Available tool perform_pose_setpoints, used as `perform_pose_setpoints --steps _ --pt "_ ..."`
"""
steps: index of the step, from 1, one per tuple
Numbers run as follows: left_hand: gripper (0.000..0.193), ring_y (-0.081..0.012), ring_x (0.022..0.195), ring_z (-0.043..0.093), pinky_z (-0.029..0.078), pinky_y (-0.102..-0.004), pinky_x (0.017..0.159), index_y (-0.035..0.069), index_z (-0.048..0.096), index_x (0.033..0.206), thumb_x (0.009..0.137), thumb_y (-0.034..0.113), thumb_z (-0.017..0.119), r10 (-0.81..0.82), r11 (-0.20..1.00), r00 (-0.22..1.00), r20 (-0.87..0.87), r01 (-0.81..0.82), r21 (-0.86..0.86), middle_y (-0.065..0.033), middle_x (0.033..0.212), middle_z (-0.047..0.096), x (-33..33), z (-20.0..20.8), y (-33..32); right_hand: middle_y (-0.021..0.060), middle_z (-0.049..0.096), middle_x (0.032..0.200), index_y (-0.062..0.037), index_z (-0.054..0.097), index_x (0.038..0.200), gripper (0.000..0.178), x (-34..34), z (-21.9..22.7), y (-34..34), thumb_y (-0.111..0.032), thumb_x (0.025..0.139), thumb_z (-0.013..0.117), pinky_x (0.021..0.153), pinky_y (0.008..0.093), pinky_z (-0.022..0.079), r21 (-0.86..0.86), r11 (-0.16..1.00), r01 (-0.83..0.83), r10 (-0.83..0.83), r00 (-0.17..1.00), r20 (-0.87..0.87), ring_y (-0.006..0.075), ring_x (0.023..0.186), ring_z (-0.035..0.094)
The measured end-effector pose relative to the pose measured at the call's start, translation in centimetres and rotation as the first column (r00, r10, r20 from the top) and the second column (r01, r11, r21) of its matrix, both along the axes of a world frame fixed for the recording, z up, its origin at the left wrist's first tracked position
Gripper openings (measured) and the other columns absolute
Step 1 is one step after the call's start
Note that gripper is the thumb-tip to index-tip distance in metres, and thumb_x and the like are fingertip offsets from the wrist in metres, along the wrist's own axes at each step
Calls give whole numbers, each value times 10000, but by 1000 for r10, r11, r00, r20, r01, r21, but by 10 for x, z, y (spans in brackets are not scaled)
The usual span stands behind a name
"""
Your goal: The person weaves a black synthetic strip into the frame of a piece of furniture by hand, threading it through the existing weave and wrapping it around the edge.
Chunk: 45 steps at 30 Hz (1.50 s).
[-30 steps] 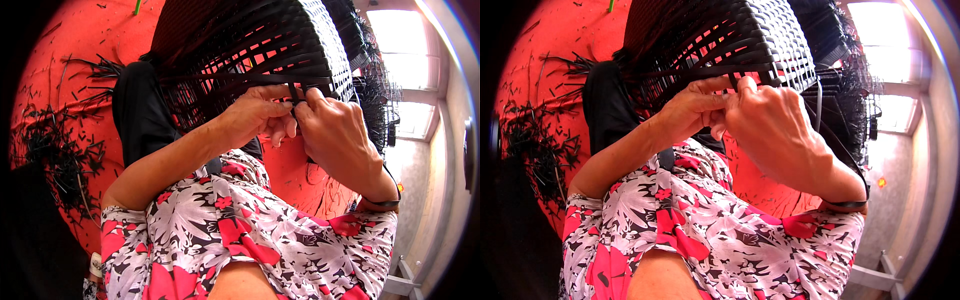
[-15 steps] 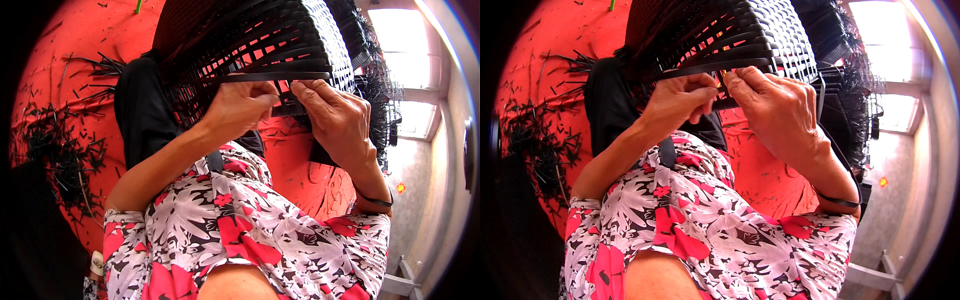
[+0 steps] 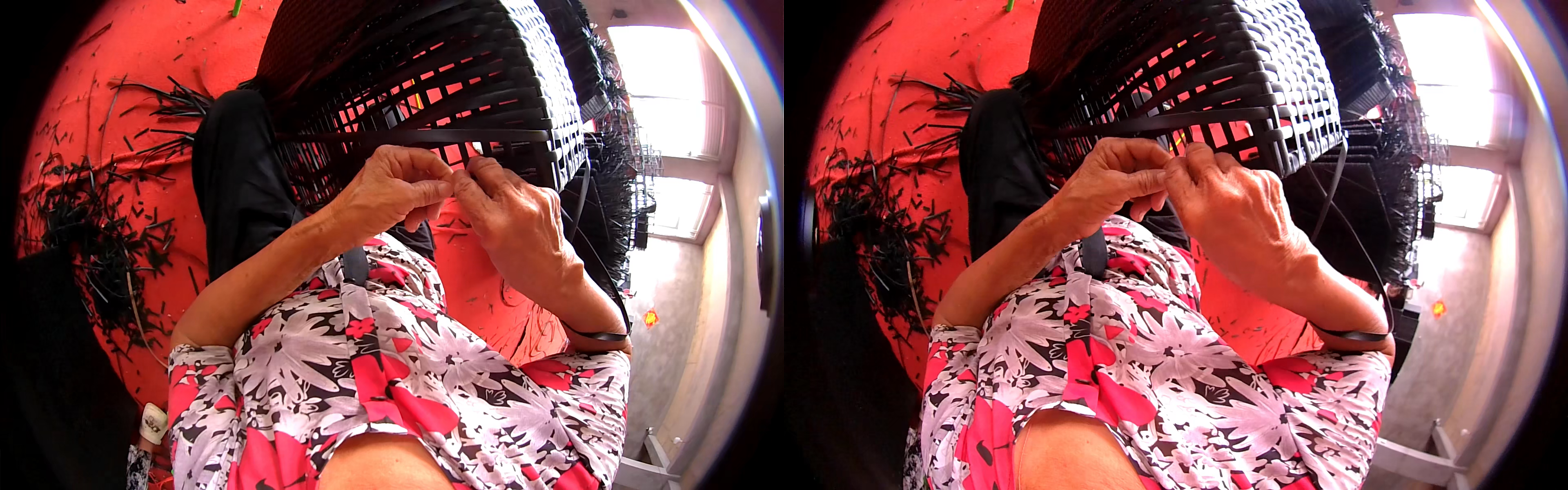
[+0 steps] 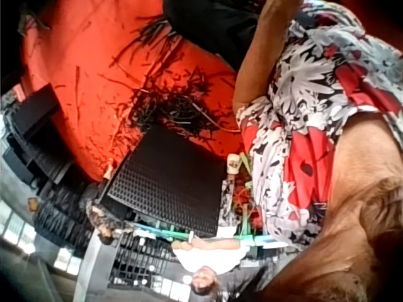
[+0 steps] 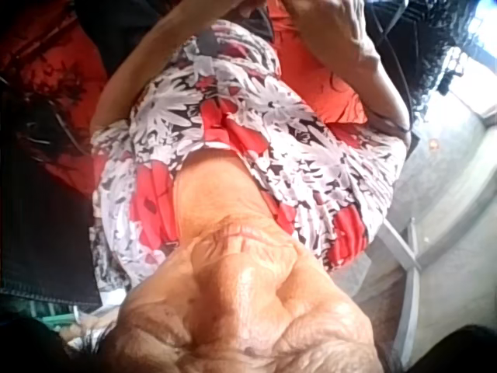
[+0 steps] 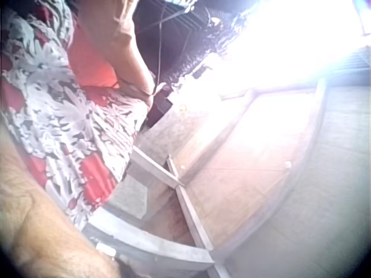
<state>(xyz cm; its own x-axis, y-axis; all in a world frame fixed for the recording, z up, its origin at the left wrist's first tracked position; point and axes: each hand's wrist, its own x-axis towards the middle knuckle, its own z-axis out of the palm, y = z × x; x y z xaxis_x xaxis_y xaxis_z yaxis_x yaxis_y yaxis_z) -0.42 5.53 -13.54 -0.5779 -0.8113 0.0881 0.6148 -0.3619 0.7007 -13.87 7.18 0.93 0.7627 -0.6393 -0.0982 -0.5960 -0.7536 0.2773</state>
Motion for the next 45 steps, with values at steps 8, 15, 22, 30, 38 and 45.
perform_pose_setpoints --steps 8,15,22,30,38,45 --pt "191 -108 504 583 480 -223 472 22 582 1082 922 45 479 -47 980 999 19 42 197 -64 698 623 -14 -8 -2 152 565 840 24 558 869 177 5 -2 -6 -33 717 629 541 332 530 16 990 140 -139 986 -88 253 699 654" --pt "155 -168 508 610 506 -277 441 30 581 1033 903 25 497 -165 945 940 -298 237 224 -79 721 631 -31 -20 -12 160 561 819 46 573 853 187 19 -3 -10 -80 731 638 543 336 521 -5 989 150 -143 931 -337 263 711 653" --pt "110 -173 471 617 502 -264 411 37 633 976 898 93 581 -114 953 931 -346 200 226 -108 684 653 -35 -31 -10 130 545 832 -9 557 833 186 18 -11 -9 -122 723 656 537 343 511 -43 992 117 -124 916 -382 250 702 636" --pt "92 -154 496 620 506 -265 427 34 660 926 892 96 601 -45 950 913 -405 165 267 -83 694 656 -29 -26 -2 112 528 802 11 540 849 321 12 -18 -6 -233 717 702 483 278 495 -58 998 -38 20 959 -282 208 680 608" --pt "67 -155 535 619 490 -270 418 40 652 905 888 68 594 -85 973 920 -384 159 167 -58 741 653 -29 -31 -9 117 541 799 5 572 819 290 17 -10 -6 -218 699 713 524 297 507 -31 992 119 -122 966 -227 224 745 617" --pt "137 -185 459 598 487 -284 417 32 624 790 903 49 548 -4 942 932 -363 125 310 -89 649 625 -36 -25 -6 158 613 784 56 575 899 358 32 0 -20 -219 724 725 617 339 513 189 972 142 -57 916 -397 271 770 655"
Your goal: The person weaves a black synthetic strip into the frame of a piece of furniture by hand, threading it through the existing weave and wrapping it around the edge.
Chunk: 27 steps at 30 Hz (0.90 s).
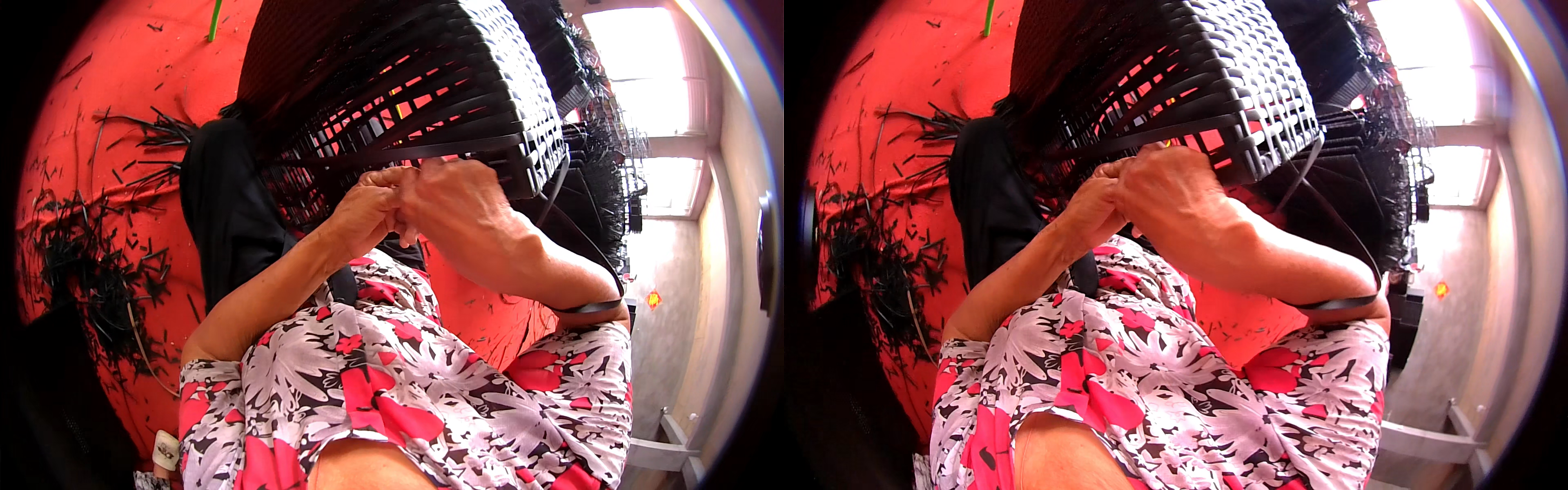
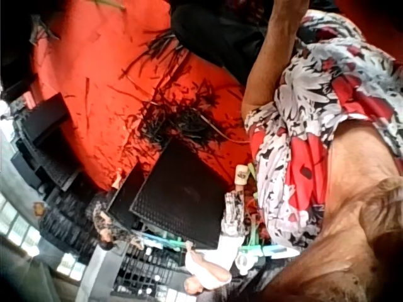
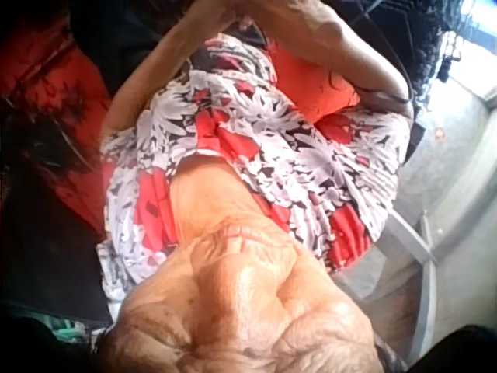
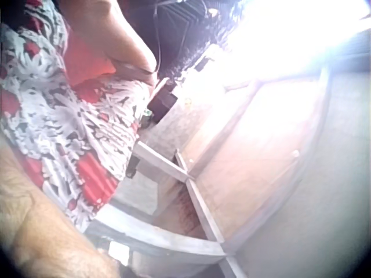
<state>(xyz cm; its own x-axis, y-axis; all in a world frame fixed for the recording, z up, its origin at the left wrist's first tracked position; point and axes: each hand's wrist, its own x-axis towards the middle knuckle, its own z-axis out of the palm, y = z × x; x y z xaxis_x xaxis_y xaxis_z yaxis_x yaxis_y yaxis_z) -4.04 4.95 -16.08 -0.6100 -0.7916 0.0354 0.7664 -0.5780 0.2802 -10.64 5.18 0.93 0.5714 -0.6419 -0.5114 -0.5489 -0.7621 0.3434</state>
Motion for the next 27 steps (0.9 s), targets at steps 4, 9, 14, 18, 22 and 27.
perform_pose_setpoints --steps 4,9,14,18,22,27 --pt "122 -158 559 595 488 -277 515 54 611 761 856 -6 563 9 1000 1000 -27 -9 -30 -60 720 632 -7 -11 -2 158 626 790 48 564 902 329 -5 -5 3 -205 745 703 606 341 531 -54 998 -21 25 997 72 272 757 665" --pt "38 -76 796 614 509 -239 714 83 644 881 855 57 634 -79 962 993 -91 52 -269 14 880 659 -7 -22 -12 163 622 804 48 552 931 279 -18 -9 11 -93 715 658 602 347 541 -153 988 18 -3 995 102 284 759 664" --pt "47 -41 769 593 497 -222 670 80 638 909 876 113 640 48 980 984 172 -13 -199 32 869 648 -9 -12 -7 169 607 826 46 552 946 283 -19 -14 11 -92 722 657 600 358 540 -138 989 44 -19 984 177 289 775 655" --pt "72 -30 730 587 489 -205 625 62 631 936 866 76 623 49 967 958 282 25 -253 22 865 647 -2 -4 -8 149 597 851 28 558 968 294 -20 -9 15 -93 722 663 596 362 534 -148 988 34 1 973 231 280 797 647" --pt "46 -31 596 568 435 -166 483 44 593 879 841 33 569 206 965 860 466 -99 -243 -5 740 631 5 18 7 115 609 860 -25 612 953 213 -33 34 26 -61 748 660 551 320 499 -335 936 -110 316 680 662 223 697 603" --pt "51 -64 416 499 382 -200 381 18 533 797 843 28 514 206 955 720 662 -1 -296 -52 609 586 20 33 19 185 585 1119 27 546 1175 435 -85 32 6 -312 906 590 821 396 455 -549 833 63 431 548 717 322 973 573"
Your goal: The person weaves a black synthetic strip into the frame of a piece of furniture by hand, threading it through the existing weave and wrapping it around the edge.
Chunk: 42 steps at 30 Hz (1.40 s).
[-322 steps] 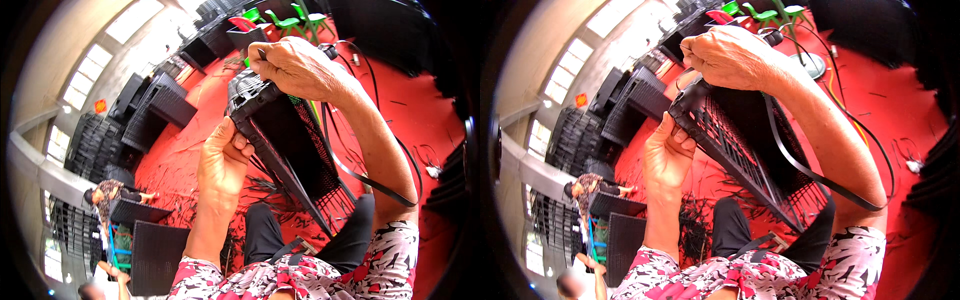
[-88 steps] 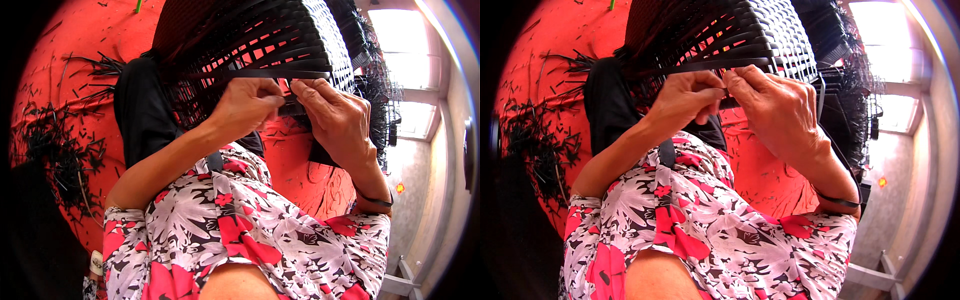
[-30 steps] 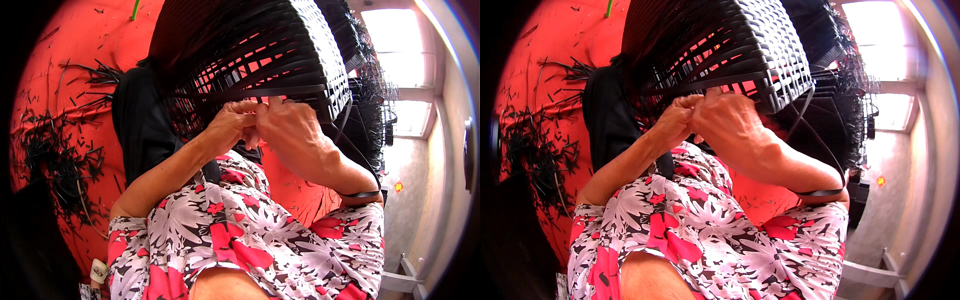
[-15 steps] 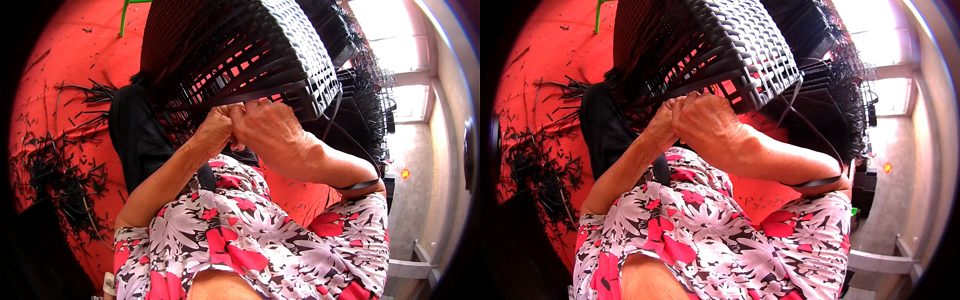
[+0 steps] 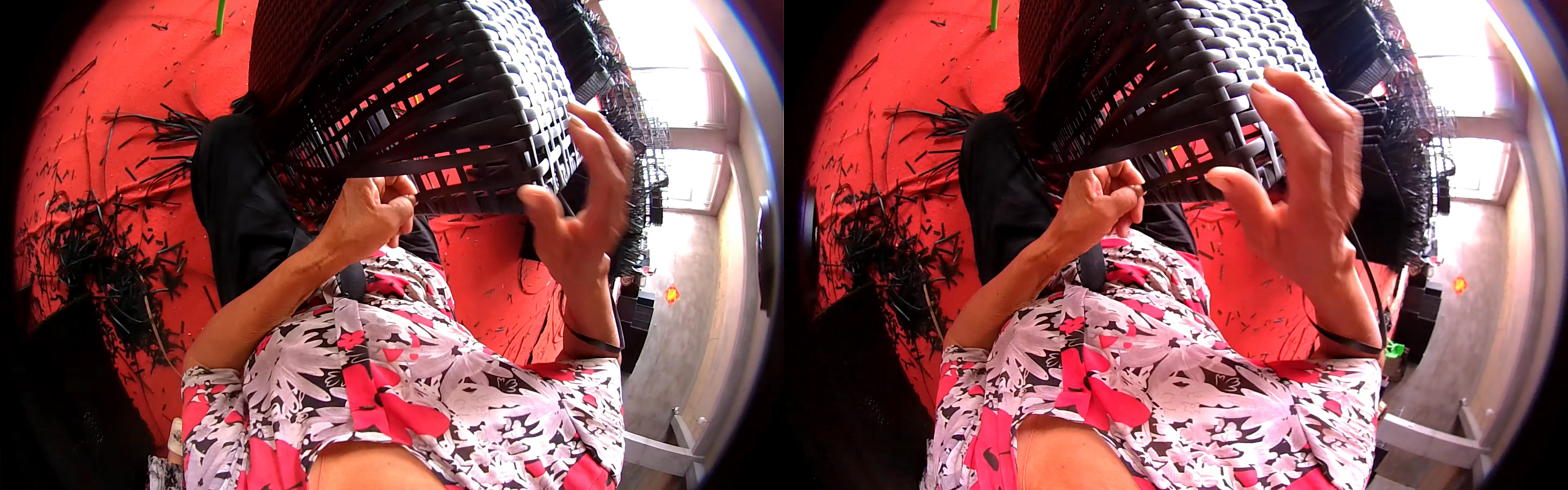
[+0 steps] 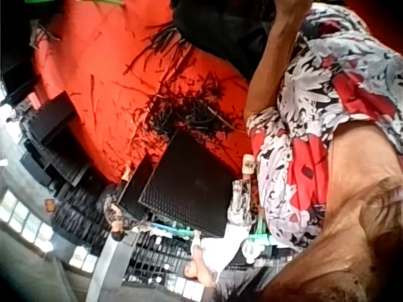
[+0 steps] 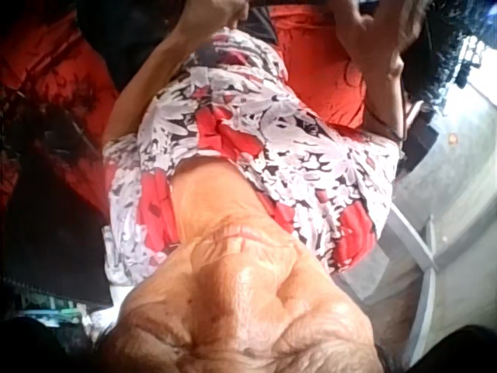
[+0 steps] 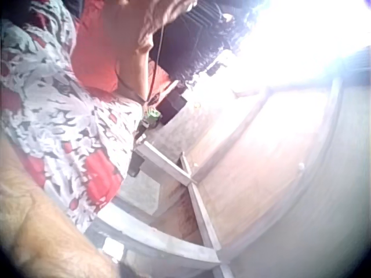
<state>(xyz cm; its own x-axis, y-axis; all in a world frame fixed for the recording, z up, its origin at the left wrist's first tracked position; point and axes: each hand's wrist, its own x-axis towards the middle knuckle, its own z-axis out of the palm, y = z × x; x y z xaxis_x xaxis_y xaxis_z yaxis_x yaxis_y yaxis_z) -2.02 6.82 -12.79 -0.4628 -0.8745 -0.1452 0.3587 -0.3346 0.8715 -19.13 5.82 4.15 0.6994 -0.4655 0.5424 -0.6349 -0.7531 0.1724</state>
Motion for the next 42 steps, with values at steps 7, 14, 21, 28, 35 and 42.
perform_pose_setpoints --steps 7,14,21,28,35,42 --pt "32 -94 408 491 371 -242 353 14 539 735 755 38 530 -131 991 847 516 103 83 -49 563 553 78 -72 41 158 598 1173 6 584 1168 520 -32 -15 -19 -447 945 458 909 381 391 38 997 63 -63 998 -2 313 1078 555" --pt "79 -117 446 488 387 -291 392 14 506 655 731 32 513 203 846 220 954 -530 -58 -34 520 482 300 -97 153 150 615 1152 11 603 1146 524 -38 -11 -12 -446 958 429 915 373 395 60 992 115 -119 990 71 300 1067 567" --pt "92 -320 738 594 472 -408 684 -14 563 797 796 78 562 239 953 -313 919 -107 -284 -157 780 599 324 -157 191 175 619 1148 26 635 1092 654 -24 8 -14 -578 875 506 976 407 394 333 943 -23 -50 977 207 322 1093 553" --pt "227 -296 943 630 507 -338 810 -9 631 1023 803 -65 627 643 552 644 413 -16 -834 -164 1034 638 100 -2 49 161 612 945 -6 617 1015 337 -56 26 1 -306 963 473 818 408 422 550 548 -631 -149 573 806 307 952 534" --pt "267 -317 871 654 530 -353 737 -42 611 1078 813 -37 645 687 306 689 232 16 -952 -182 993 655 42 -9 -7 103 548 797 -9 567 1023 327 -96 43 13 -295 998 412 670 324 405 548 540 -638 -329 440 836 242 841 498" --pt "170 -309 636 559 454 -364 564 -6 569 849 758 -1 712 734 320 624 266 28 -947 -120 717 565 32 -2 -4 127 638 773 49 581 821 372 -147 75 -23 -272 978 477 601 270 493 704 566 -428 -304 686 661 181 655 597"
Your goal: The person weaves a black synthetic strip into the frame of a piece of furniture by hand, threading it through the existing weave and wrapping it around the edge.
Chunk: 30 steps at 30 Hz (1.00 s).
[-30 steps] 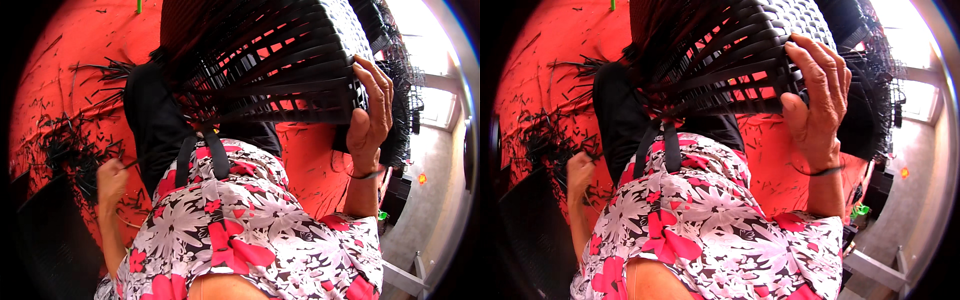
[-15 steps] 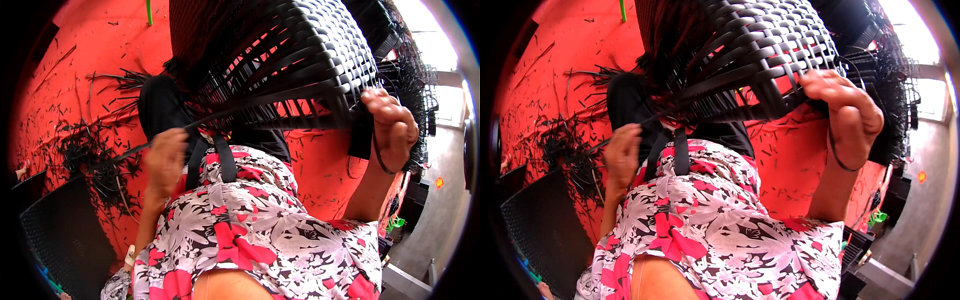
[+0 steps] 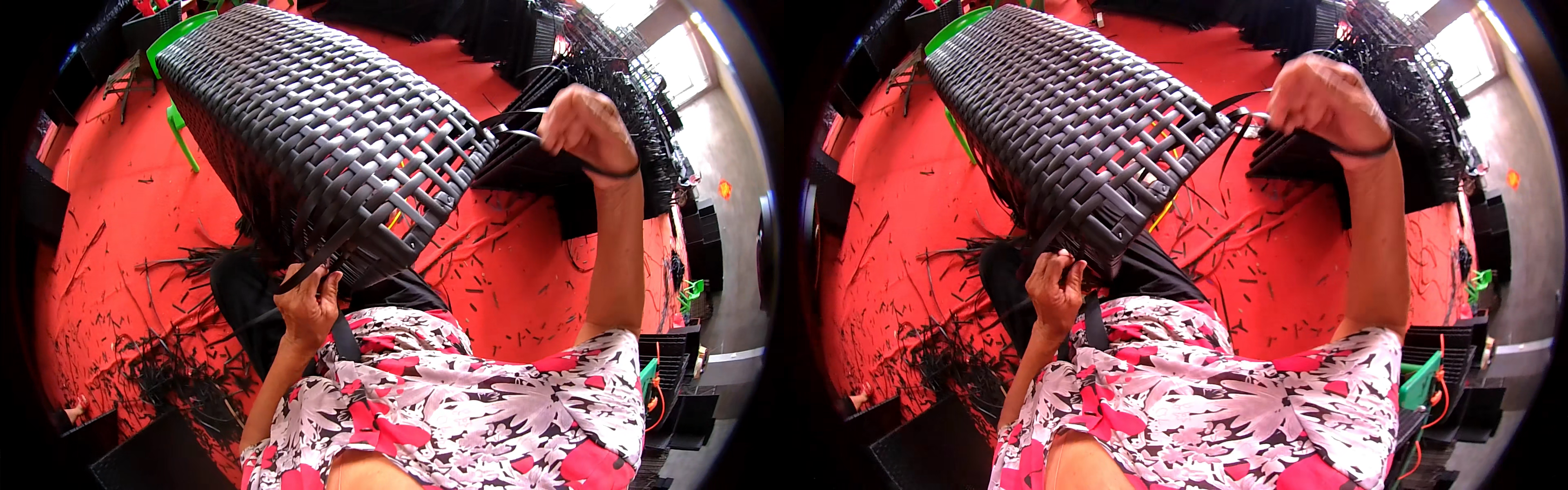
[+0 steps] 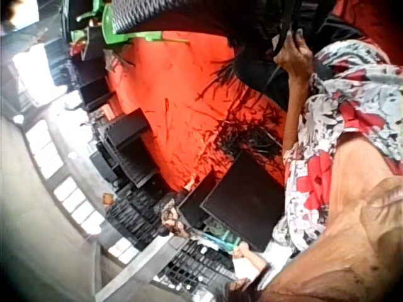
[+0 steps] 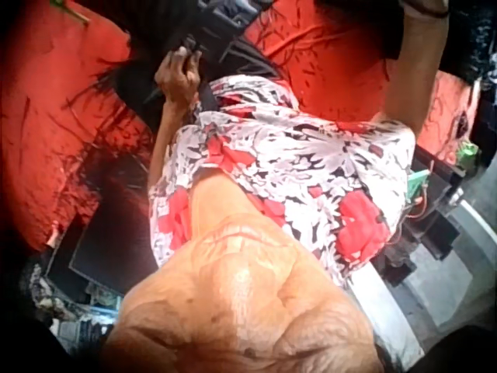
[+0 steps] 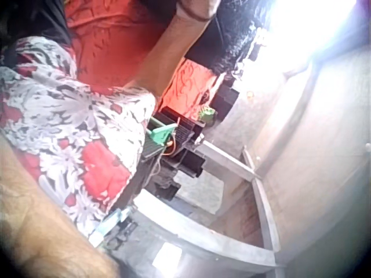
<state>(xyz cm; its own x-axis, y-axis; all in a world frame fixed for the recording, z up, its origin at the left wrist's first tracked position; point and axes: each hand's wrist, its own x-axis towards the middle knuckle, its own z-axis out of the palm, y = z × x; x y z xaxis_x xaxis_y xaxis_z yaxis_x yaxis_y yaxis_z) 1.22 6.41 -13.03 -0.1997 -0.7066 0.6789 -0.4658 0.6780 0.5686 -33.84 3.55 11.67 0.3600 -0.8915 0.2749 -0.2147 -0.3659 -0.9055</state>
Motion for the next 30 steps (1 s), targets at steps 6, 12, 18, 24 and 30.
perform_pose_setpoints --steps 6,12,18,24,30 --pt "173 -286 585 525 436 -351 544 1 539 782 782 26 711 15 999 999 -37 -14 36 -101 681 535 3 -16 5 18 603 747 -2 634 863 304 19 14 -2 -282 950 553 586 227 437 212 969 125 -97 986 -137 93 629 536" --pt "189 -104 590 521 430 -251 545 -22 566 849 800 53 732 33 893 978 -204 63 446 -50 721 579 26 -11 17 90 678 827 33 684 921 255 4 9 -9 -199 817 703 620 237 469 165 912 -376 410 850 -331 124 720 610" --pt "116 -24 569 477 382 -177 489 17 599 899 844 52 695 -27 699 867 -497 372 611 39 734 557 44 -11 16 117 696 809 21 682 993 241 19 31 6 -160 844 626 584 254 497 536 828 167 384 528 -757 150 716 660" --pt "125 -22 528 440 357 -177 458 33 549 841 876 74 662 -61 732 919 -390 307 608 42 688 502 59 -15 14 120 683 695 31 636 1065 310 -3 30 -11 -223 919 536 685 283 521 569 813 123 223 837 -500 153 617 651" --pt "144 -34 534 444 358 -194 464 26 546 841 870 90 672 -83 700 917 -391 333 632 37 660 493 66 -17 17 83 660 636 -4 649 1061 343 -36 7 -2 -304 934 543 596 290 509 502 860 94 56 959 -277 128 530 604"
